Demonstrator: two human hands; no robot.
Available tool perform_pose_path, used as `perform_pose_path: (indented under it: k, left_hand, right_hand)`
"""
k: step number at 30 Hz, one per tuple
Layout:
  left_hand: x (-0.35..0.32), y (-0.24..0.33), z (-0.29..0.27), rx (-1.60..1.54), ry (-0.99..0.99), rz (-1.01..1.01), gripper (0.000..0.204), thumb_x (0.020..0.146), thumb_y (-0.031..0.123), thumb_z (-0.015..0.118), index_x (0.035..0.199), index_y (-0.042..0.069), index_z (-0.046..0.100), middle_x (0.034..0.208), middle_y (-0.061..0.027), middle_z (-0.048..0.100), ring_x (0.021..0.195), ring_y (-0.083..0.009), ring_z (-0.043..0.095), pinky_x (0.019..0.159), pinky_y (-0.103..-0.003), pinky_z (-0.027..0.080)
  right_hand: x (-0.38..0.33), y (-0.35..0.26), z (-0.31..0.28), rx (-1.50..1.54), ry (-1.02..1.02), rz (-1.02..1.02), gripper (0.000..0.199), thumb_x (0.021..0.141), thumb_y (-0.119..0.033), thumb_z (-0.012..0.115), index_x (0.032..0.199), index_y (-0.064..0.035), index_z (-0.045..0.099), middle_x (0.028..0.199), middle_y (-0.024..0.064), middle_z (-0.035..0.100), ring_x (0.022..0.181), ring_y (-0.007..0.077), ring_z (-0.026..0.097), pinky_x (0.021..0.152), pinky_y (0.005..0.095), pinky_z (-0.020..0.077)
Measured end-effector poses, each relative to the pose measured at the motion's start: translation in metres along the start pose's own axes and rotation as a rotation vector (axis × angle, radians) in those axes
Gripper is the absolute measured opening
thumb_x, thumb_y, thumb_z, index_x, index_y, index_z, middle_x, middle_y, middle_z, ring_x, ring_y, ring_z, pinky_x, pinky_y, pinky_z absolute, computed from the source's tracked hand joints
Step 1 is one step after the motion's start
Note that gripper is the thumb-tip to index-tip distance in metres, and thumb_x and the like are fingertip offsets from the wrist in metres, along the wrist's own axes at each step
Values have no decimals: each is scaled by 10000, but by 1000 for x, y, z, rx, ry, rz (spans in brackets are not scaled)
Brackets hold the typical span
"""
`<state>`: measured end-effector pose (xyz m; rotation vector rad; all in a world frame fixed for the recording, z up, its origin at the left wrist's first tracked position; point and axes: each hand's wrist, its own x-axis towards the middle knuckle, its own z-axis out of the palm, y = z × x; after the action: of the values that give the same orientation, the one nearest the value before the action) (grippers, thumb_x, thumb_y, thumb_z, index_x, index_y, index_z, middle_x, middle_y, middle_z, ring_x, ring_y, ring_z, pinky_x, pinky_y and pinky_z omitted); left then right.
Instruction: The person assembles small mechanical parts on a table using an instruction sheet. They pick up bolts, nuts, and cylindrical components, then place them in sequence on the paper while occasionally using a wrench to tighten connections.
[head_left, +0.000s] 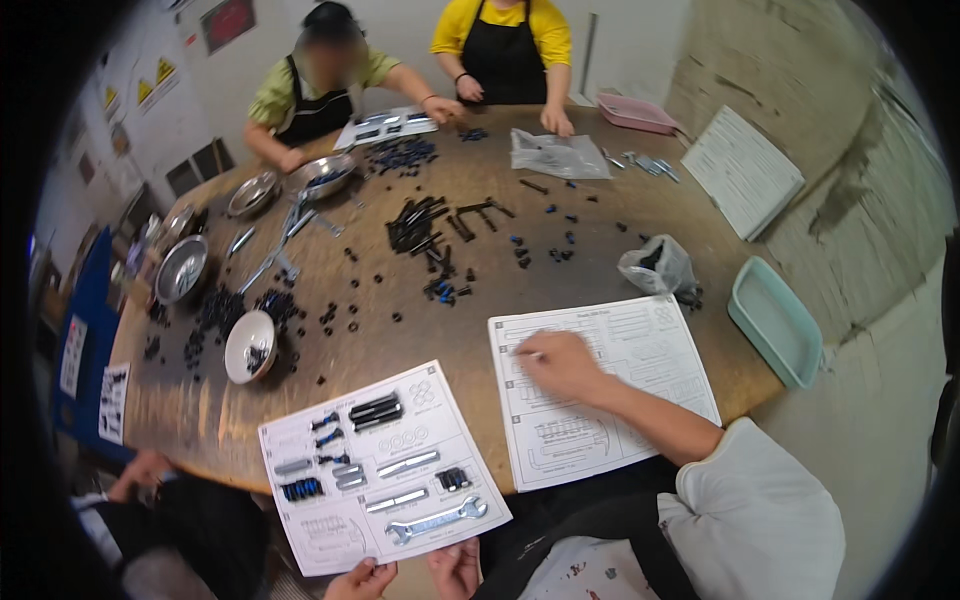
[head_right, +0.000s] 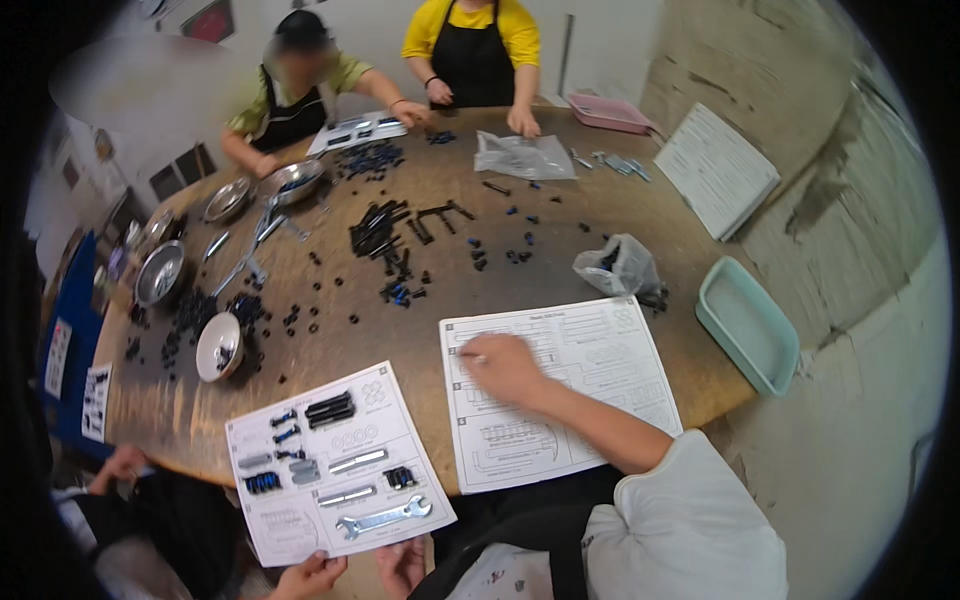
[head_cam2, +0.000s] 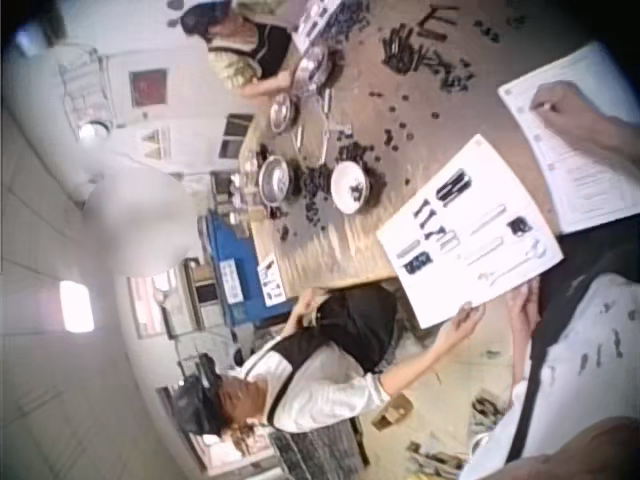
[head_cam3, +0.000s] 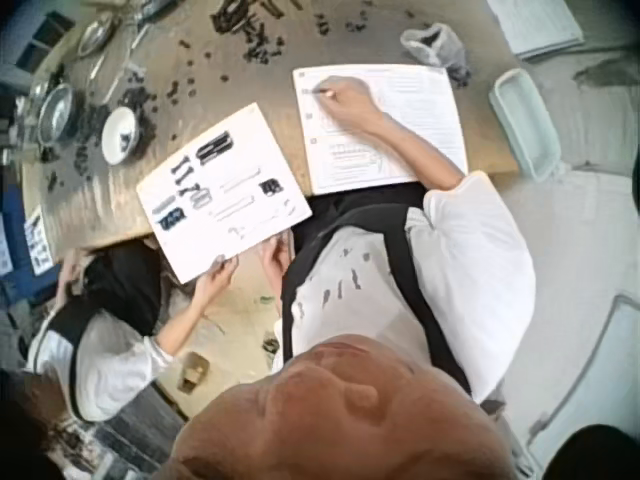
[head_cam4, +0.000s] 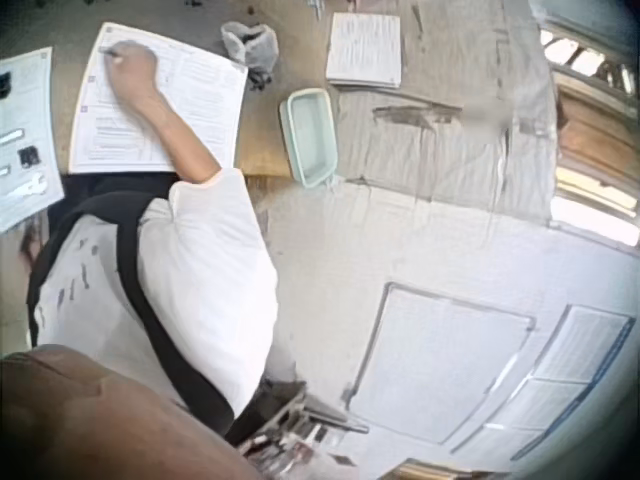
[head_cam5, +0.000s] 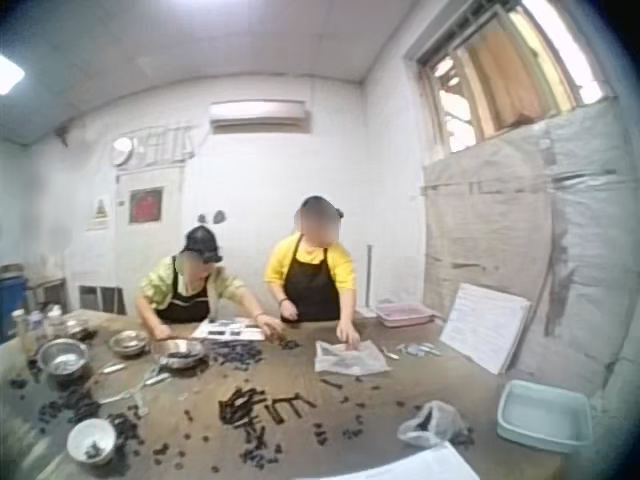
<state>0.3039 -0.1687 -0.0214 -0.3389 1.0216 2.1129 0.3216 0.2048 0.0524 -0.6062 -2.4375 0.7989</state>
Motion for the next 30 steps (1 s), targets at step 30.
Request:
perform_pose_path:
  k: [30]
  left_hand:
    - [27,-37,13,-298,16,88,288,974,61,527,1225,-76,561,1169,-206,669,1081,-272,672,933,-337,583]
  right_hand:
    - [-141,245,-235,-156,419,343,255,817,-28,618,1067,-30,665,1096,142,644,970,299,648,837,391,522]
